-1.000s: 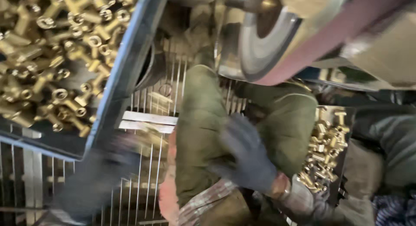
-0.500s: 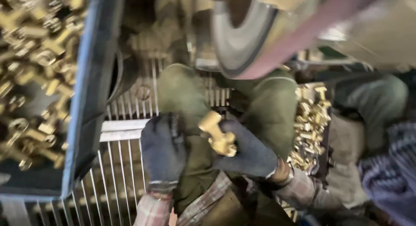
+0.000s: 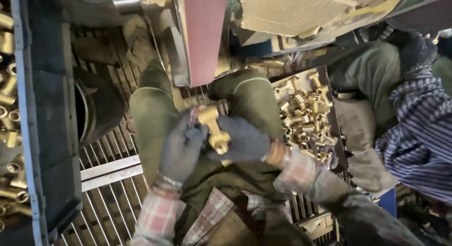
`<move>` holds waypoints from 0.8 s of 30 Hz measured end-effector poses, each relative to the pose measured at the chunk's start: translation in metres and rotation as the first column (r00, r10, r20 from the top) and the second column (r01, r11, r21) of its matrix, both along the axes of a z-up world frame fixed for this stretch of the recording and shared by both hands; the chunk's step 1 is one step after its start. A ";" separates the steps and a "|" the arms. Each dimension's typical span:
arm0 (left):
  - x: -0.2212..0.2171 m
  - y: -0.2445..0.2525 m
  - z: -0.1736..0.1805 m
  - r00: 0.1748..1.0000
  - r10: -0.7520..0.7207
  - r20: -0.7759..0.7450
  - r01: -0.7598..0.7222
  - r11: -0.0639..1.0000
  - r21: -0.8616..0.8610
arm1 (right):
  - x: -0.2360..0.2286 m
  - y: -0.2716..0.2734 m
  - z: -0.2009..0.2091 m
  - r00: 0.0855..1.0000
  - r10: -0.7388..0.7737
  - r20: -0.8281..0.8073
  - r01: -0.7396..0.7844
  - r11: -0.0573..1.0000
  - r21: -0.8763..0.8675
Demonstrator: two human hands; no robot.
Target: The person sits and holds small brass-colored metal parts against a rotating sanding belt to smooth their surfaces. They repeatedly pick up parts from a nearby bin, sand them, and place them into a tray.
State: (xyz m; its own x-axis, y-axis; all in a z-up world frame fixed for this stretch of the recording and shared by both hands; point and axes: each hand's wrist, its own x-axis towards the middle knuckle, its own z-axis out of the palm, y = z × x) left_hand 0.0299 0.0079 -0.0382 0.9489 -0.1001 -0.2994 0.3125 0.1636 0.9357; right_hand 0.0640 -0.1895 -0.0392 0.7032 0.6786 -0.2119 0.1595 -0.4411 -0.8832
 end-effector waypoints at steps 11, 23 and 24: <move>0.045 -0.010 -0.125 0.946 0.199 -0.257 -0.228 0.970 -0.088 | 0.062 0.028 -0.041 0.887 -0.157 -0.435 0.140 0.988 -0.070; 0.048 -0.013 -0.077 0.961 0.228 -0.157 -0.221 0.973 0.062 | 0.054 0.021 -0.046 0.994 -0.049 -0.096 0.054 0.997 0.047; 0.039 -0.012 -0.071 0.974 0.208 -0.089 -0.195 0.971 0.136 | 0.041 0.017 -0.047 0.999 -0.040 -0.017 0.041 0.995 0.096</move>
State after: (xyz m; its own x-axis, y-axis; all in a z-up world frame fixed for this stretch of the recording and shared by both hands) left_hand 0.0689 -0.0042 -0.1094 0.9094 0.1347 -0.3935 0.3800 0.1157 0.9177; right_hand 0.1054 -0.1721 -0.0862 0.7280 0.6674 -0.1572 0.1300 -0.3595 -0.9240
